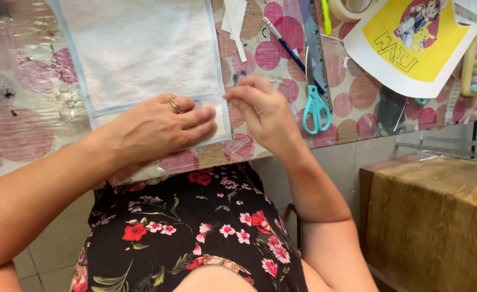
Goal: Measuring, marking, and cutting material to prepare a fabric pouch for finishing
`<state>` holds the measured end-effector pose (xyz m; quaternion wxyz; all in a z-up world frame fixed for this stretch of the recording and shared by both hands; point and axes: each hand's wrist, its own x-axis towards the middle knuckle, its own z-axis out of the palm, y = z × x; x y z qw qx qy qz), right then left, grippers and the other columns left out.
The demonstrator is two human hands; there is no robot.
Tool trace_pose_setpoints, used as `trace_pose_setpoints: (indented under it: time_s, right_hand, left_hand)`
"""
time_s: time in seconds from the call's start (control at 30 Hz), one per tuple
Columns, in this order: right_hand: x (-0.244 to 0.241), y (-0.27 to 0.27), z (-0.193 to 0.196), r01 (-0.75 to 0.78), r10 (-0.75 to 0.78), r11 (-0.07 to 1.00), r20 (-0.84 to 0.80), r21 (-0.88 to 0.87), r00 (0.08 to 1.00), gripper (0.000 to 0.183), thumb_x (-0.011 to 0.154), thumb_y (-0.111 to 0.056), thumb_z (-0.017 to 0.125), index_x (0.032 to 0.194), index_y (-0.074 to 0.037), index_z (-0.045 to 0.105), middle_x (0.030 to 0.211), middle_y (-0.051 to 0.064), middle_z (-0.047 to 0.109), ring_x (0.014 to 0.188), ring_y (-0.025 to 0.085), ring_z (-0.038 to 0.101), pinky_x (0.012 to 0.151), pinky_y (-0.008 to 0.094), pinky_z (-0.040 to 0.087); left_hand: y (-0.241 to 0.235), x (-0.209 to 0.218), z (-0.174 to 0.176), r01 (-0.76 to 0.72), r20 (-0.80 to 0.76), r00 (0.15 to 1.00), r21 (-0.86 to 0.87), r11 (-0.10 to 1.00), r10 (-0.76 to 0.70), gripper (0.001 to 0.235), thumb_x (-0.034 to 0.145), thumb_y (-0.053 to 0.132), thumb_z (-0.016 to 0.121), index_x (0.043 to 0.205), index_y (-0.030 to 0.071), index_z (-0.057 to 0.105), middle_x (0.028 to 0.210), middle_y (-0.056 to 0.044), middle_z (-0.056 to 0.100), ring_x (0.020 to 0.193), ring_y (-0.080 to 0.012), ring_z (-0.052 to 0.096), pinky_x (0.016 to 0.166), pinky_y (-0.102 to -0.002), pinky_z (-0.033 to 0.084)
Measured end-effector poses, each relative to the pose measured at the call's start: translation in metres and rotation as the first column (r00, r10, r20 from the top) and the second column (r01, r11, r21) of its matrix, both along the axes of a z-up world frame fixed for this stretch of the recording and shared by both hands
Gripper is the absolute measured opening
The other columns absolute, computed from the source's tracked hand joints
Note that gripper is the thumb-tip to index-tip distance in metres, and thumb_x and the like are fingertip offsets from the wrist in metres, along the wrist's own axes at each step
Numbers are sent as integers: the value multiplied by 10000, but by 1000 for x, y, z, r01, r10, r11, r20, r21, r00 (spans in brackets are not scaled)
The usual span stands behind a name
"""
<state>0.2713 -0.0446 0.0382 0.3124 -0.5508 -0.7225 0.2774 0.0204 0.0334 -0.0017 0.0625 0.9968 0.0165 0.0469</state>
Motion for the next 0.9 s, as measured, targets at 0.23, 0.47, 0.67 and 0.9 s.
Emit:
trace_pose_setpoints:
  time_s: [0.23, 0.47, 0.67, 0.9]
  right_hand:
    - [-31, -36, -4, 314, -395, 889, -211, -334, 894, 495, 1032, -79, 622, 1511, -75, 494, 882, 8, 649, 710, 70, 565, 674, 208, 518]
    - [-49, -31, -19, 487, -647, 750, -343, -448, 680, 373, 913, -100, 742, 1078, -122, 408, 746, 67, 700, 622, 93, 634, 601, 209, 502]
    - [-55, -25, -12, 553, -688, 699, -214, -454, 694, 378, 885, -118, 746, 995, -154, 386, 608, 10, 638, 495, 69, 486, 508, 238, 391]
    - [-57, -22, -12, 615, -694, 681, -81, -397, 716, 365, 843, -138, 744, 950, -160, 396, 611, -6, 654, 560, 71, 537, 591, 257, 451]
  left_hand:
    - [9, 5, -16, 53, -21, 998, 51, 997, -52, 572, 977, 249, 432, 1544, 180, 411, 1566, -63, 475, 1323, -317, 518, 1066, -433, 402]
    - [12, 7, -16, 50, 98, 994, 37, 998, -53, 479, 983, 246, 452, 1454, 187, 511, 1487, -62, 559, 1282, -284, 561, 1063, -407, 406]
    - [12, 8, -20, 12, 192, 981, 89, 996, -29, 445, 987, 275, 461, 1416, 194, 545, 1401, -31, 585, 1203, -235, 574, 1019, -388, 429]
    - [12, 8, -21, 8, 244, 970, 62, 998, -23, 426, 979, 284, 470, 1384, 189, 563, 1369, -29, 607, 1181, -236, 584, 1024, -394, 412]
